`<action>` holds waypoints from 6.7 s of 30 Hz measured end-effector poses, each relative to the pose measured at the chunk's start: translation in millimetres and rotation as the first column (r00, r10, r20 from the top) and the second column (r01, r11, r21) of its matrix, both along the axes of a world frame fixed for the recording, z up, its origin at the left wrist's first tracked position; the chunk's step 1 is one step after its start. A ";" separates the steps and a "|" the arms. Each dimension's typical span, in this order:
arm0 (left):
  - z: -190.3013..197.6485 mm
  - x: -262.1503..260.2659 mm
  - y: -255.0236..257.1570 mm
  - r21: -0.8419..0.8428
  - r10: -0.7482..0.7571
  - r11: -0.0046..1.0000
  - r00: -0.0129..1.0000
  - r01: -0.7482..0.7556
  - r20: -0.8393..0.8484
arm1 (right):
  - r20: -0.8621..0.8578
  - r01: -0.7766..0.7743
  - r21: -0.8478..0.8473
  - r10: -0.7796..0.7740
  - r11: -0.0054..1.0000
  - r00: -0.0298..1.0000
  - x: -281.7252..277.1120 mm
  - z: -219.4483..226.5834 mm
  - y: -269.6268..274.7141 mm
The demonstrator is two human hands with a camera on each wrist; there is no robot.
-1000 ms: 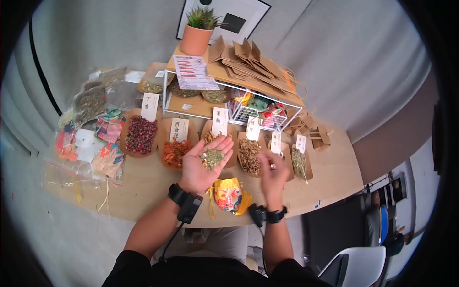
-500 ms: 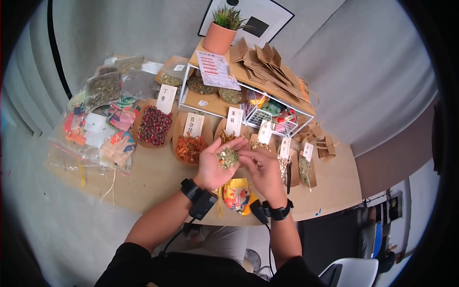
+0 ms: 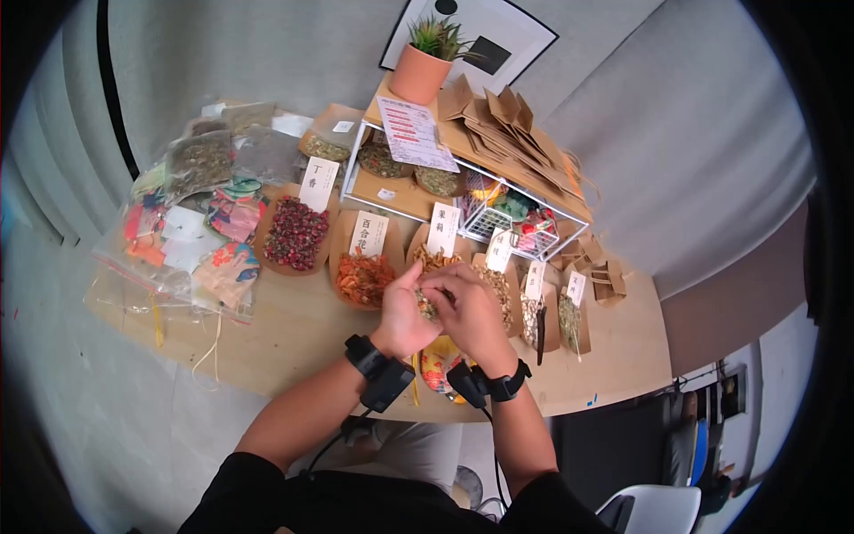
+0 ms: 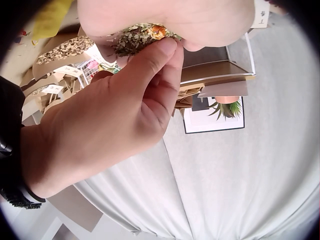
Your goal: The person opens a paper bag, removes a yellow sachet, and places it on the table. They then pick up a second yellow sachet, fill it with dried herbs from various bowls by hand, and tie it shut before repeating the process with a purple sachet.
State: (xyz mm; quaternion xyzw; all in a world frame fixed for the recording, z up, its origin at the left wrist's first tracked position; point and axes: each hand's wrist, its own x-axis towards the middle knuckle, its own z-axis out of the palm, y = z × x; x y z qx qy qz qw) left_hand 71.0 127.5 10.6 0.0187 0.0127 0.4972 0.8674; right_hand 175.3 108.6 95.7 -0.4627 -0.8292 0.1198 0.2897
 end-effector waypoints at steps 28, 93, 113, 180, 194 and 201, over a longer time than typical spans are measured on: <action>16.5 -3.0 -3.7 0.003 0.050 0.999 0.998 -0.050 0.035 | -0.122 0.025 -0.025 -0.028 0.999 0.992 41.0 -2.2 -22.2; 17.2 -5.3 -3.0 0.033 0.119 0.992 0.987 -0.123 0.104 | -0.145 0.277 0.053 -0.267 0.959 0.953 46.4 -2.6 -8.6; 24.3 -14.1 -6.4 0.101 0.039 0.994 0.995 -0.048 0.087 | 0.027 0.167 0.104 -0.170 0.981 0.985 1.5 0.9 -5.3; 17.0 -4.7 -4.0 0.040 0.037 0.998 0.991 -0.042 0.125 | -0.301 0.502 -0.027 -0.486 0.864 0.820 111.5 -55.0 -9.9; 103.6 268.8 82.3 -0.048 -0.218 0.976 0.922 0.214 -0.320 | -0.784 0.522 -0.071 -0.371 0.850 0.498 151.3 -109.5 -85.1; 27.0 365.0 105.8 0.321 0.007 0.746 0.476 0.583 -0.879 | -0.867 0.522 -0.132 -0.353 0.843 0.351 156.2 -107.4 -96.1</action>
